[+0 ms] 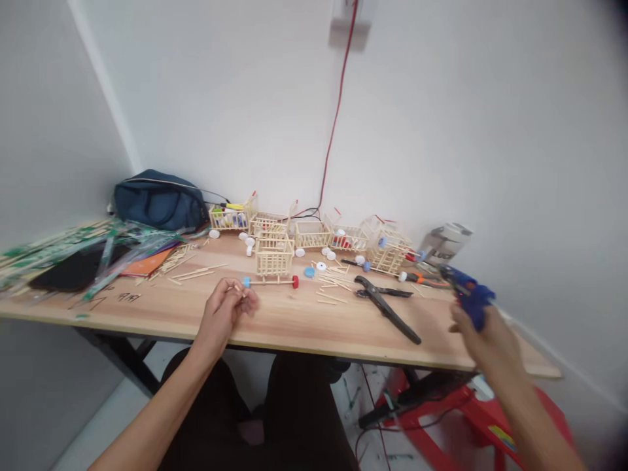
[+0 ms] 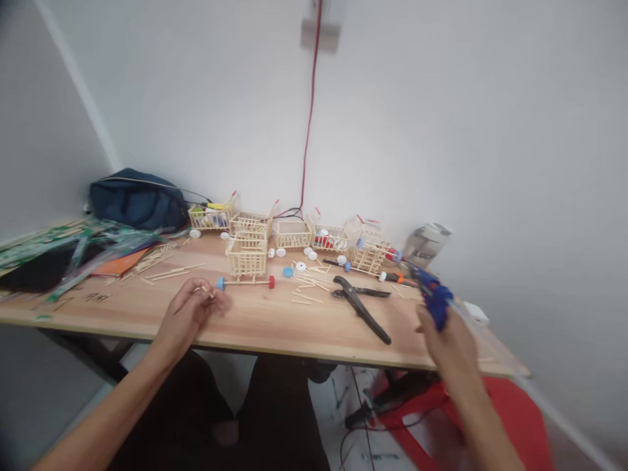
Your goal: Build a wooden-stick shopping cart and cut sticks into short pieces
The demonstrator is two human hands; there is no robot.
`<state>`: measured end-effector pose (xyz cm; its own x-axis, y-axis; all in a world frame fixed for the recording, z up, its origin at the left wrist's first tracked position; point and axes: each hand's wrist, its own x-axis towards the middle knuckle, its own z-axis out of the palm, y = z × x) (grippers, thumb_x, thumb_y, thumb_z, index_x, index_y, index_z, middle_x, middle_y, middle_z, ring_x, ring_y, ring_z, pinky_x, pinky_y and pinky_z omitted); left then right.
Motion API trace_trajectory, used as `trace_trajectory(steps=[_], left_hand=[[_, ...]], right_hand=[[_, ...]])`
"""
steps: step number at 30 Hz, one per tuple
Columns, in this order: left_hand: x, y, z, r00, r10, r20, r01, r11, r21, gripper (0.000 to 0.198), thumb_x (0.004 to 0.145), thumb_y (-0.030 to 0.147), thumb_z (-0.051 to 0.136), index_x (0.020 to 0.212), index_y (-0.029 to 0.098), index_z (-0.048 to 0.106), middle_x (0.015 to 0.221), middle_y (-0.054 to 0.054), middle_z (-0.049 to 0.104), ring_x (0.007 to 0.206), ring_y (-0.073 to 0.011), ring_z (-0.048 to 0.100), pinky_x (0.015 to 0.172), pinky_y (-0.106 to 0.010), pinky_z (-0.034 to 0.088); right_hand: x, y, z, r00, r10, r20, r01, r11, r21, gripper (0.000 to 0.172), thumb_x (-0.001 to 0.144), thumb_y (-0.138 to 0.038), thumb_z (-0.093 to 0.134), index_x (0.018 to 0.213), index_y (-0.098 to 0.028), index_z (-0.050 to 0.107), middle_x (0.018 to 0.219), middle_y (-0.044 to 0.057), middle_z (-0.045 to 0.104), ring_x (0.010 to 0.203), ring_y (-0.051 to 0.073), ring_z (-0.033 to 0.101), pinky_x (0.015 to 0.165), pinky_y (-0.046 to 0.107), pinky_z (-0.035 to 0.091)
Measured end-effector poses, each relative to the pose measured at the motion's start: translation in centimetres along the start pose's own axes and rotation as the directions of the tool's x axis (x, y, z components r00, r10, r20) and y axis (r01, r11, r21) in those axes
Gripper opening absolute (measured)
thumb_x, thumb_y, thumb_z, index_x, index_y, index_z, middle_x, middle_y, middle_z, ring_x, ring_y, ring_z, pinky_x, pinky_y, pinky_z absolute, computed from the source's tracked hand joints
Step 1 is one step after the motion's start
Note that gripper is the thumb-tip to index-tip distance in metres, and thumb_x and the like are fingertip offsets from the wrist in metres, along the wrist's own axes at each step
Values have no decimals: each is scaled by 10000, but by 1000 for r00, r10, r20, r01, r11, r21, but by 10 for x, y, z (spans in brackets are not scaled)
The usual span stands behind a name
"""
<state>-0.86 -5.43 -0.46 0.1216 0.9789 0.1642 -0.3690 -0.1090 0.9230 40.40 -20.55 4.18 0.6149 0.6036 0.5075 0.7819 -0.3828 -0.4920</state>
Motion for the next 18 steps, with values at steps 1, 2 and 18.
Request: trace_trajectory(steps=[1, 2, 18], left_hand=[[-4, 0, 6, 998, -52, 39, 55, 996, -74, 164, 764, 243, 596, 807, 210, 441, 648, 34, 608, 583, -123, 550, 578, -238, 439], [-9, 1, 13, 990, -111, 89, 123, 984, -133, 157, 749, 217, 585, 785, 210, 432, 599, 47, 564, 540, -114, 512, 538, -225, 414], [-69, 24, 123, 712, -439, 549, 509, 860, 28, 440, 703, 526, 745, 817, 111, 651, 524, 69, 349, 451, -32, 244, 431, -194, 130]], right_hand=[[-9, -20, 6, 998, -7, 56, 2, 997, 83, 403, 779, -588, 452, 836, -211, 583, 629, 87, 677, 554, 260, 643, 535, 360, 470], [-18, -38, 13, 993, -33, 110, 17, 989, 144, 429, 804, -569, 422, 898, -191, 602, 683, 85, 693, 551, 245, 643, 565, 359, 487], [-68, -135, 81, 934, -356, -36, 341, 854, 393, 385, 807, -267, 463, 1181, -192, 520, 1136, 125, 657, 1054, 256, 621, 904, 399, 493]])
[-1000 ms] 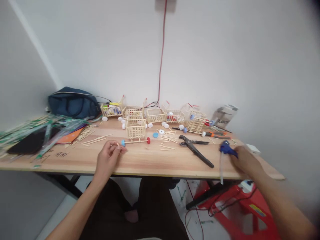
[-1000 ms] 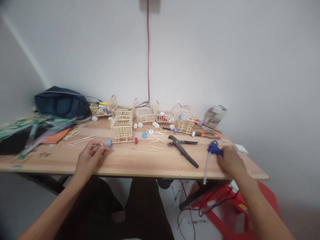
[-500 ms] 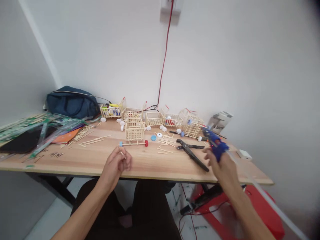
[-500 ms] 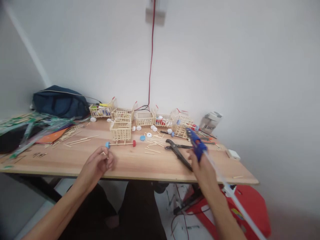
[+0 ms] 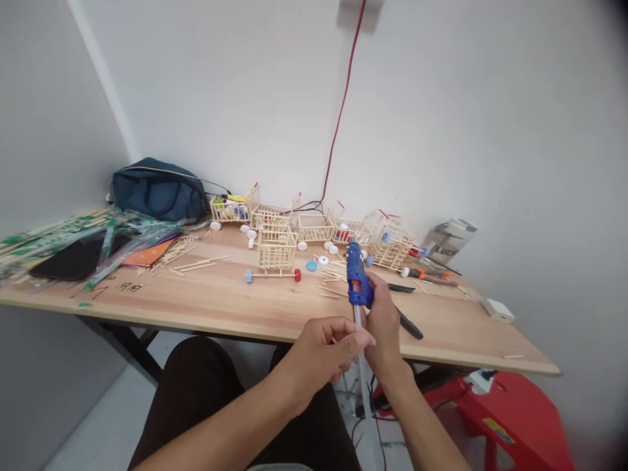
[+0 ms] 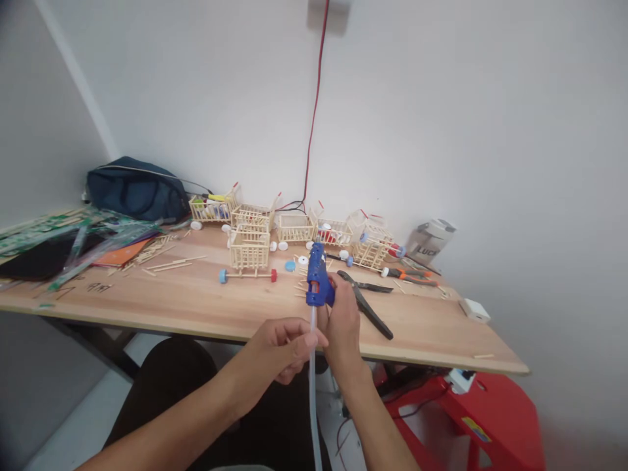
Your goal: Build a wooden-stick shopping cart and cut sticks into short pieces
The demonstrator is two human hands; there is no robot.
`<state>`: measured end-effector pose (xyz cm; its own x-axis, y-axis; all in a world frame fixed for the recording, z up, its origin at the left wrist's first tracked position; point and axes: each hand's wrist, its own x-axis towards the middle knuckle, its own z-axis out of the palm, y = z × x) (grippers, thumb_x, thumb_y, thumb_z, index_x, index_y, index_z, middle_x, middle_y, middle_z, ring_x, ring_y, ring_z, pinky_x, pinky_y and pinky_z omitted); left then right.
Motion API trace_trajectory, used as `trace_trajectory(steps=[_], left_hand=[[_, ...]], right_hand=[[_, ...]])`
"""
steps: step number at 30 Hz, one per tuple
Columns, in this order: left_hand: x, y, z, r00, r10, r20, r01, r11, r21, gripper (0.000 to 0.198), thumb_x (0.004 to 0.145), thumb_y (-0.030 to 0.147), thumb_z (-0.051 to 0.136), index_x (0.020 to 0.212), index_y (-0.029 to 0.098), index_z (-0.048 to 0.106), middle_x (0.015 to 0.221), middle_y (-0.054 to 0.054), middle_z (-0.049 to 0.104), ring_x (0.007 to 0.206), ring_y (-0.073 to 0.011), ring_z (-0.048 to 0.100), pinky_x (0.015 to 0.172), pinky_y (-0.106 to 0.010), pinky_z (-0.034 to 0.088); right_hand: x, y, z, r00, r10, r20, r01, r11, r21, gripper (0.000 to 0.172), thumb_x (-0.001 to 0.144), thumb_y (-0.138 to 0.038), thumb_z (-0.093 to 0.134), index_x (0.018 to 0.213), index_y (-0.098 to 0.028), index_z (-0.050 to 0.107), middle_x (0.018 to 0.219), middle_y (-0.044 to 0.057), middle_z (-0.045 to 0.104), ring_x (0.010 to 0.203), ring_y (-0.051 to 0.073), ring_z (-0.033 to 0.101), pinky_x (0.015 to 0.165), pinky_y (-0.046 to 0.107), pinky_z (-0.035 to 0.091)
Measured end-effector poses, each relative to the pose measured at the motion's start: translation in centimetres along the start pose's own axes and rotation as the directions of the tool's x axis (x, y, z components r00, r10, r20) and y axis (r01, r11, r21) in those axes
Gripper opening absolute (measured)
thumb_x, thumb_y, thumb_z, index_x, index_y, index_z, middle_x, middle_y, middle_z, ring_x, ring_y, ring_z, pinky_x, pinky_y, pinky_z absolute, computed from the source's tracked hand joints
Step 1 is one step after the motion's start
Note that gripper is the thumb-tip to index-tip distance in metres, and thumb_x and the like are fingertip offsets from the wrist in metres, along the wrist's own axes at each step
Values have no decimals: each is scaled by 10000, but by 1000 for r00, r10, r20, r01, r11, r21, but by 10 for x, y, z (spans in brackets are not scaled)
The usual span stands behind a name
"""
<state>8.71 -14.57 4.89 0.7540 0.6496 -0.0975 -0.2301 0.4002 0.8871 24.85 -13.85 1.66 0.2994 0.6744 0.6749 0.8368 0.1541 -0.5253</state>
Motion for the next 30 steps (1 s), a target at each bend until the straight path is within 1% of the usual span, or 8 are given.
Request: trace_trajectory(steps=[5, 8, 11, 13, 16, 21, 26, 30], left_hand=[[8, -3, -4, 995, 82, -55, -83, 997, -7, 454, 720, 561, 701, 655, 122, 602, 460, 69, 329, 427, -38, 228, 446, -228, 114], [10, -4, -4, 993, 101, -58, -102, 995, -16, 443, 726, 553, 693, 654, 127, 597, 453, 81, 300, 417, -35, 197, 448, -232, 112], [10, -1, -3, 993, 113, -21, -110, 990, 93, 426, 738, 542, 682, 727, 118, 645, 484, 65, 355, 424, -43, 249, 448, -224, 158], [8, 3, -9, 986, 162, -42, -150, 966, 211, 353, 723, 464, 709, 796, 121, 668, 517, 51, 412, 447, -54, 313, 459, -219, 201], [-2, 13, -30, 951, 248, -187, -195, 945, 262, 221, 711, 298, 685, 869, 149, 644, 546, 67, 414, 461, -55, 317, 472, -209, 228], [-24, 31, -91, 852, 343, -395, -326, 939, 113, 136, 679, 184, 586, 797, 175, 516, 701, 19, 566, 521, -61, 422, 517, -198, 315], [-34, 47, -136, 721, 427, -546, -431, 893, 129, 196, 651, 140, 603, 807, 176, 490, 702, 7, 613, 532, -75, 477, 521, -193, 363], [-25, 51, -158, 689, 347, -636, -466, 884, -23, 271, 519, 12, 530, 749, 152, 498, 683, -14, 615, 543, -77, 494, 509, -184, 359]], right_hand=[[-5, -4, 5, 995, 96, 38, -96, 995, 6, 372, 792, -295, 458, 1147, -202, 522, 1052, 100, 680, 926, 250, 649, 793, 364, 508], [-8, -7, 8, 981, 160, 112, -163, 987, 15, 322, 825, -334, 487, 1122, -218, 535, 908, 56, 686, 769, 232, 648, 673, 331, 500], [-3, -9, 9, 963, 211, 168, -221, 974, 41, 274, 836, -433, 545, 1011, -223, 574, 749, 20, 649, 643, 218, 608, 605, 327, 480], [6, -11, 7, 957, 232, 174, -252, 962, 104, 332, 841, -511, 553, 960, -205, 606, 709, 27, 638, 643, 219, 602, 617, 339, 486], [25, -17, 1, 947, 216, 239, -285, 908, 307, 421, 863, -571, 530, 970, -179, 639, 720, 47, 651, 594, 187, 573, 561, 318, 474], [54, -37, -6, 924, 82, 374, -310, 735, 603, 404, 860, -530, 583, 1086, -196, 601, 1022, 94, 670, 586, 123, 550, 400, 229, 350], [60, -42, 15, 902, 138, 409, -367, 745, 557, 461, 848, -611, 555, 1008, -179, 576, 962, 86, 658, 569, 91, 524, 382, 187, 288], [55, -33, 39, 901, 197, 387, -387, 767, 512, 521, 817, -679, 539, 936, -173, 562, 912, 74, 654, 528, 82, 516, 383, 192, 302]])
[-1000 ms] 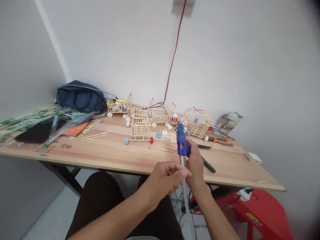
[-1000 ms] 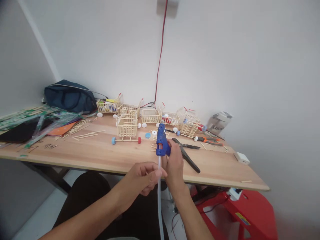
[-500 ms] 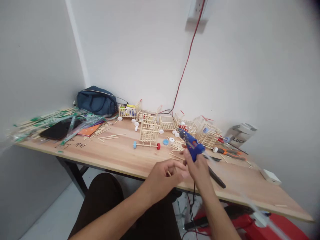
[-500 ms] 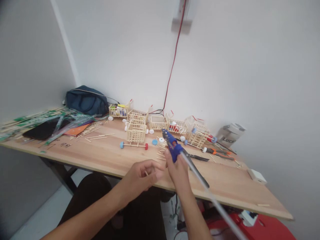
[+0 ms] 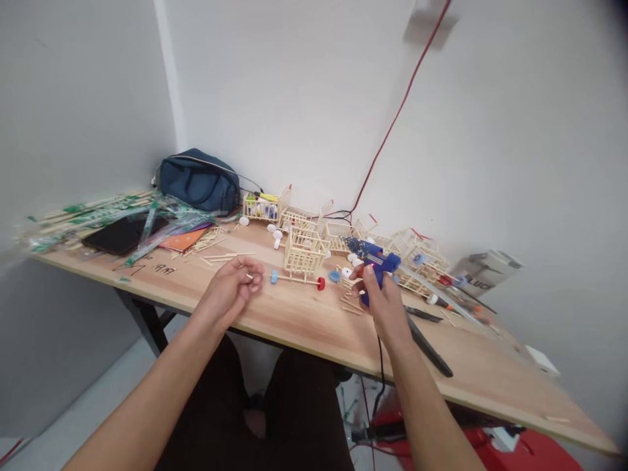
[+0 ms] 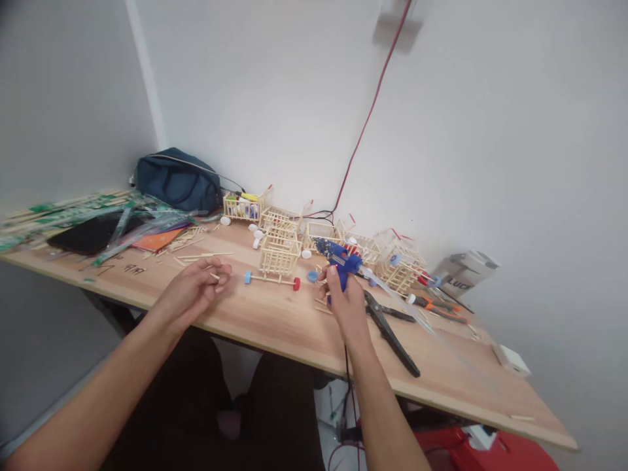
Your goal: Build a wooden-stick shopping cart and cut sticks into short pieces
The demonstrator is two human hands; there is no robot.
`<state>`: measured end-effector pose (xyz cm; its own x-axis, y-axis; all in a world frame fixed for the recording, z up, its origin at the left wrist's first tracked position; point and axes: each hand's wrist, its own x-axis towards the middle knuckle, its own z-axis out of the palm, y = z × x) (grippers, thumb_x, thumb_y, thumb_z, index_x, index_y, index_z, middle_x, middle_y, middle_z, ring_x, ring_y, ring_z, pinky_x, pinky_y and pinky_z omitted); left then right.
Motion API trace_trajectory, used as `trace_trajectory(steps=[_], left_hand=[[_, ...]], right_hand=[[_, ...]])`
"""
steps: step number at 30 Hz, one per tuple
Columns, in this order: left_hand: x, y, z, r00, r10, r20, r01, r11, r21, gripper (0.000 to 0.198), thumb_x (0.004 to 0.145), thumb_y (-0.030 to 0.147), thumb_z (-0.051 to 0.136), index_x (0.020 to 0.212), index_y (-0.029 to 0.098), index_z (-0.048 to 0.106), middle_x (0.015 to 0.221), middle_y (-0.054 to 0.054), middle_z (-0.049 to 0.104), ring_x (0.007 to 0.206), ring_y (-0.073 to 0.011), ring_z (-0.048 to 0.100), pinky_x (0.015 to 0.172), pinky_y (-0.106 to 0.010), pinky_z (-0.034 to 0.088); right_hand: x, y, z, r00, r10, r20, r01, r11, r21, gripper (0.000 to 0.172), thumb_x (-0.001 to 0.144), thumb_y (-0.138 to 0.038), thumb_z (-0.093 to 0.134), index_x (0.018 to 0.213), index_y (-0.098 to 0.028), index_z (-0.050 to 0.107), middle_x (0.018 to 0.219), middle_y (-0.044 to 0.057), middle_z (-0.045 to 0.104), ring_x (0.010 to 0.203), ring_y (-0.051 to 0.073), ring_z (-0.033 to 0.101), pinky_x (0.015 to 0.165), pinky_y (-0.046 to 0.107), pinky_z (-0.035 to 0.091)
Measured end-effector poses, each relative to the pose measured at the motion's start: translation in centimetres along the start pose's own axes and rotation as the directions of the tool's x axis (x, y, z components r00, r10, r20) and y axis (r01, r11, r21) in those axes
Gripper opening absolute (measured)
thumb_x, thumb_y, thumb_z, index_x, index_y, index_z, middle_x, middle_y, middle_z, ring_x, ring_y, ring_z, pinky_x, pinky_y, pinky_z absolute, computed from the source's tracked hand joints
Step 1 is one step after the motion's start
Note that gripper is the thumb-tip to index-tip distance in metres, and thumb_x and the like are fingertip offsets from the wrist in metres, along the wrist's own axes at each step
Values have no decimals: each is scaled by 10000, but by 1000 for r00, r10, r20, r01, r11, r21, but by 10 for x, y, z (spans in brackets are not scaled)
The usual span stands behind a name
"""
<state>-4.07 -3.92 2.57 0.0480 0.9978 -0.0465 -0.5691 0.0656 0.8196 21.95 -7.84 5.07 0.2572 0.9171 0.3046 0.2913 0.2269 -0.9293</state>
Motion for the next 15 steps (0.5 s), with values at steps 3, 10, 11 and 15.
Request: trace_trajectory(steps=[3, 10, 11, 15], left_hand=[[19, -6, -7, 997, -40, -73, 36, 998, -54, 257, 513, -11, 517, 726, 133, 510, 700, -50, 630, 570, -92, 537, 518, -188, 388], [52, -15, -21, 965, 174, -196, -156, 982, 106, 196, 662, 55, 519, 836, 144, 504, 685, -25, 626, 563, -105, 585, 541, -208, 444], [53, -15, -23, 959, 212, -189, -189, 973, 136, 197, 684, 74, 516, 865, 150, 497, 677, -18, 628, 543, -105, 578, 524, -207, 439], [49, -17, -27, 962, 237, -138, -209, 959, 191, 269, 707, 114, 544, 951, 177, 451, 697, -19, 673, 500, -115, 582, 472, -205, 429]], right_hand=[[0, 6, 4, 1000, -10, -19, 9, 999, -34, 529, 822, -696, 516, 896, -174, 562, 867, 60, 648, 506, 78, 509, 391, 198, 321], [-4, -7, -1, 1000, -14, 16, 18, 970, -244, 554, 879, -706, 396, 785, -189, 569, 510, -27, 484, 456, 100, 443, 419, 208, 297], [-4, -8, -1, 1000, -16, 18, 20, 967, -254, 554, 883, -704, 392, 781, -190, 571, 497, -31, 471, 454, 100, 439, 422, 208, 297], [-2, -4, -3, 999, -41, 21, 46, 965, -257, 559, 880, -711, 387, 783, -190, 565, 504, -31, 485, 441, 95, 450, 418, 207, 303]])
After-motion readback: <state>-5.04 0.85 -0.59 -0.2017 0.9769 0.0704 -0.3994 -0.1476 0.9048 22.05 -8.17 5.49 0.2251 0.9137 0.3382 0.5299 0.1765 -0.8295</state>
